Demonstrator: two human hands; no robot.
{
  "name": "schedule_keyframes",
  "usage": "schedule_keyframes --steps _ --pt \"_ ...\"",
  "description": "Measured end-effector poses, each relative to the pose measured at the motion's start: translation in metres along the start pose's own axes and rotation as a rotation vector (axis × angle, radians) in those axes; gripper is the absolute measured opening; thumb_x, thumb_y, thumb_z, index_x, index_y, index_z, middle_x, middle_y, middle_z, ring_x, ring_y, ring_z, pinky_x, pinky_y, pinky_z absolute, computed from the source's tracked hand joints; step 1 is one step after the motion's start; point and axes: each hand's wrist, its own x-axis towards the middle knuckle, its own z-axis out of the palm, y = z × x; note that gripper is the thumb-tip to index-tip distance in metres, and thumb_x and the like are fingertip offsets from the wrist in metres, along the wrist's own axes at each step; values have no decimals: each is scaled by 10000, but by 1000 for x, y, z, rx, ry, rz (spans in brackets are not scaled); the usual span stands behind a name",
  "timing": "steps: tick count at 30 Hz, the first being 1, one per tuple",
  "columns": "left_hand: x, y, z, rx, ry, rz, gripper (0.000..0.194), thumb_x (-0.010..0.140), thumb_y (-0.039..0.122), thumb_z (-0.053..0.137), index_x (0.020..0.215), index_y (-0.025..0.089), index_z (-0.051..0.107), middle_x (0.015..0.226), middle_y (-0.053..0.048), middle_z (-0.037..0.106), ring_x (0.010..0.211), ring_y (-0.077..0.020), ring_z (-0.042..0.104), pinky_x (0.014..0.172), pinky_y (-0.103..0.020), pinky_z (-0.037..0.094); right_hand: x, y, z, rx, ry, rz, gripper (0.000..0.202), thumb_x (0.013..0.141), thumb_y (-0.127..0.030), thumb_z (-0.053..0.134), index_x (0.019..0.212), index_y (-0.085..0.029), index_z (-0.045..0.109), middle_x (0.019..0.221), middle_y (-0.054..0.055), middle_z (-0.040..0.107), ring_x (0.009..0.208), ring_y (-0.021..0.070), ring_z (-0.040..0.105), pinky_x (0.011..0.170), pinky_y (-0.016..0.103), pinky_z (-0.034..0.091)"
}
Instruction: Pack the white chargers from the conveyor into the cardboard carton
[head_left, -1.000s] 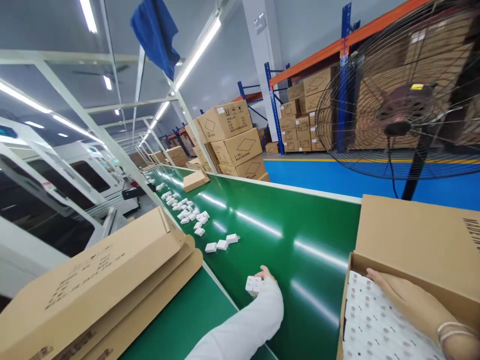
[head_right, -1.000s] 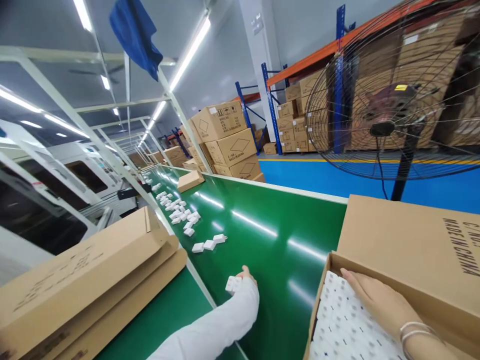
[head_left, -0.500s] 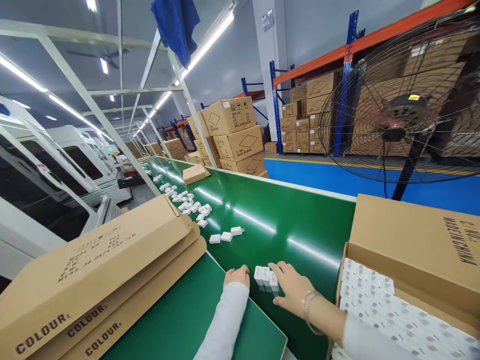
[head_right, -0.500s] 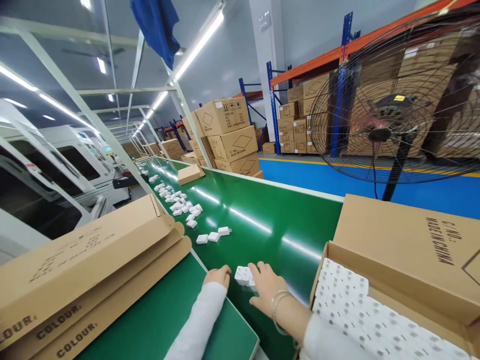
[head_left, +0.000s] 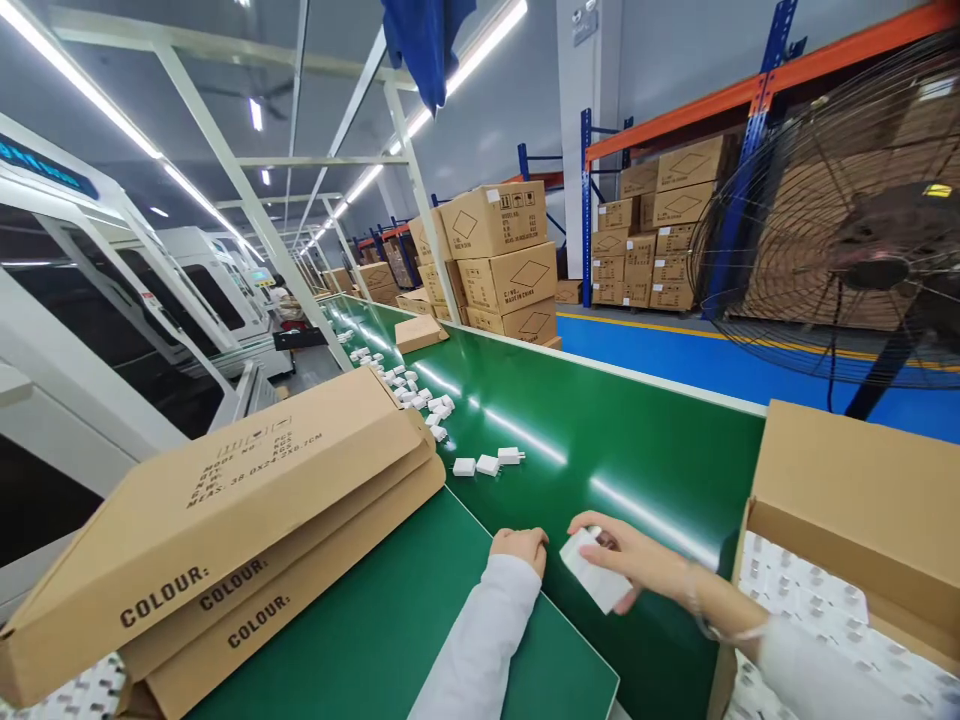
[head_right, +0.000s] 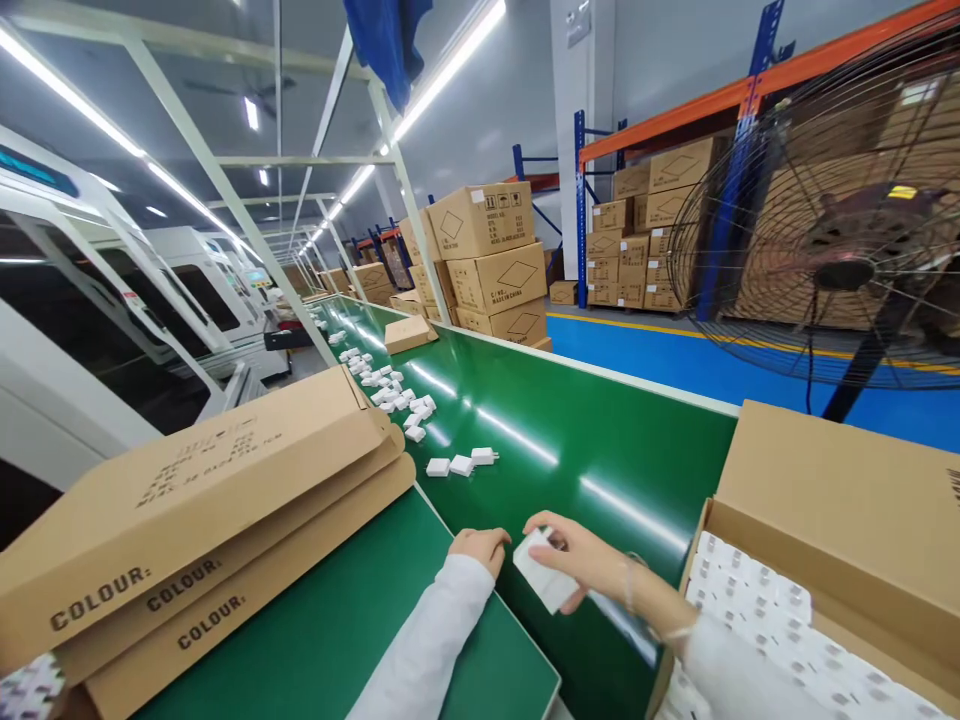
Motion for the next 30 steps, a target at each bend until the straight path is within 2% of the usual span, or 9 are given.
schedule_keyframes --steps 3,5,8,10,13,19,23,27,30 --pt "0 1 0 -8 7 -13 363 848 204 328 1045 269 626 1050 7 683 976 -172 612 919 -303 381 -49 -4 -11 516 -3 54 393 856 -544 451 1184 -327 427 853 -2 584 629 140 585 419 211 441" --pt "0 2 1 -12 13 -16 356 854 203 329 1046 267 623 1054 12 682 978 -173 610 921 -304 376 -80 1 -12 857 138 78 389 846 -583 444 1143 -330 451 816 -4 593 620 133 567 406 193 403" --pt "1 1 2 -17 10 -18 345 858 196 336 1045 258 619 1061 8 679 979 -179 608 916 -313 374 -116 11 -9 1079 353 77 317 833 -574 479 946 -282 526 696 -20 556 574 112 509 461 205 409" --pt "4 0 4 -13 1 -17 343 860 185 337 1050 246 617 1070 -4 675 982 -187 606 915 -323 373 -131 17 -7 1134 380 65 299 835 -553 485 838 -258 531 653 -25 535 531 102 472 506 224 419" --pt "7 -3 6 2 -11 -15 348 872 179 326 1067 241 607 1089 -11 666 990 -191 598 922 -322 365 -143 23 -6 1165 318 11 330 843 -567 442 791 -252 523 625 -17 542 494 106 465 505 231 384" --pt "6 -1 3 44 -27 -55 357 884 193 311 1088 251 599 1083 2 669 989 -195 591 920 -307 366 -147 25 -8 1193 246 -41 332 861 -548 403 817 -250 542 604 -1 566 485 118 500 495 233 331" --pt "8 -1 5 56 -18 -62 354 883 200 312 1068 261 607 1086 11 668 971 -197 598 909 -305 373 -149 27 -10 1218 234 -47 362 846 -540 421 900 -232 603 608 16 598 509 131 535 519 240 359" --pt "11 -4 8 60 -26 -47 348 881 198 316 1068 262 603 1069 11 674 967 -193 601 894 -298 380 -149 29 -11 1226 260 -48 376 862 -508 393 898 -214 624 637 30 623 556 142 572 546 240 382" --pt "12 -6 9 81 -36 -36 342 887 204 321 1082 263 595 1067 16 675 967 -187 604 886 -290 383 -149 31 -12 1239 205 -77 404 890 -508 323 911 -226 612 668 37 630 600 153 593 540 239 375"
